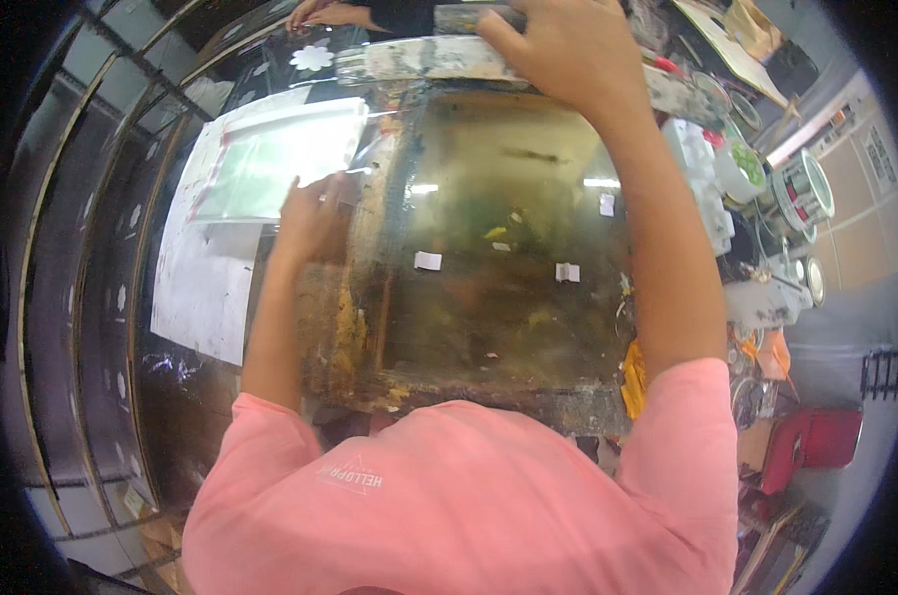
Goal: The person performs screen printing by repeatedly pulling a squeegee across a screen to transfer green ink onto a white substrate. The person lifts the screen to reveal a flower-shaped print, then resets the screen and repeats the process.
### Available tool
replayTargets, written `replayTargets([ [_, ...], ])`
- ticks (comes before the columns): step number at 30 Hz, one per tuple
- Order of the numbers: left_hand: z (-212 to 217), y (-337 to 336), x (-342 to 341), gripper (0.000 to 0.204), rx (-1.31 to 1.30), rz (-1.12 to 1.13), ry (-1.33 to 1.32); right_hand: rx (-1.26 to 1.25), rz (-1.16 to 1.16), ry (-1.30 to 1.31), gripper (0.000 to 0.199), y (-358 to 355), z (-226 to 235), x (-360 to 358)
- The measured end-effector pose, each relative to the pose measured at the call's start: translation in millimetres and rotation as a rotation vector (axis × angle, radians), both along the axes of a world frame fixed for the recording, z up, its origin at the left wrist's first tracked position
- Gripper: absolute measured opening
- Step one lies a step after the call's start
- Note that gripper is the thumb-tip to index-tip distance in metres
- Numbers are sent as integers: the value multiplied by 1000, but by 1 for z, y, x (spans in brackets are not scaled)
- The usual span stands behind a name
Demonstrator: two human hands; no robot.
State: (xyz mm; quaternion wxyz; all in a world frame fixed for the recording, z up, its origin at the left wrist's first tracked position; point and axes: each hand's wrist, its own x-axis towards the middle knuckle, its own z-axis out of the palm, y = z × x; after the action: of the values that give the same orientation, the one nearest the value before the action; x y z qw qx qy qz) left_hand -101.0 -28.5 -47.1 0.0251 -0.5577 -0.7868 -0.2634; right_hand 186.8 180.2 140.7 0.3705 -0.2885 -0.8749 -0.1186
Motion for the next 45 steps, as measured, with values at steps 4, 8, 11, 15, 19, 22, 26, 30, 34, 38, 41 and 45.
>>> replayTargets([
  [4, -10, 34, 99, 62, -176, -184, -113, -55, -3, 0, 48, 4, -1, -9],
  [8, -56, 57, 182, 92, -172, -402, 72, -34, 13, 7, 48, 4, 5, 5],
  [11, -93, 59, 205, 118, -122, -473, 110, 62, 59, 43, 49, 6, -6, 1],
  [15, -97, 75, 225, 123, -126, -523, 116, 40, 89, 67, 51, 10, -4, -1],
  [19, -93, 67, 237, 121, -101, -536, 135, 24, 36, 4, 54, 9, 0, -1],
  [22, -91, 62, 241, 117, -81, -573, 125, 11, 8, -17, 55, 7, 3, -1],
  [26, -93, 62, 241, 111, -27, -614, 117, -28, 6, -18, 56, 11, 6, -2],
  [30, -94, 62, 241, 110, 8, -596, 131, -61, 3, -41, 55, 4, 11, -3],
  [34, -94, 61, 240, 110, -12, -592, 141, -27, 33, 5, 52, 7, 2, -2],
  [38, -98, 61, 239, 111, -21, -582, 150, -62, 45, 22, 50, 3, 1, -1],
  [41, -100, 61, 239, 110, -4, -589, 156, -77, 45, 4, 49, 1, 3, -2],
  [45, -103, 61, 240, 107, 42, -605, 180, -66, 80, 18, 48, 0, 4, 0],
])
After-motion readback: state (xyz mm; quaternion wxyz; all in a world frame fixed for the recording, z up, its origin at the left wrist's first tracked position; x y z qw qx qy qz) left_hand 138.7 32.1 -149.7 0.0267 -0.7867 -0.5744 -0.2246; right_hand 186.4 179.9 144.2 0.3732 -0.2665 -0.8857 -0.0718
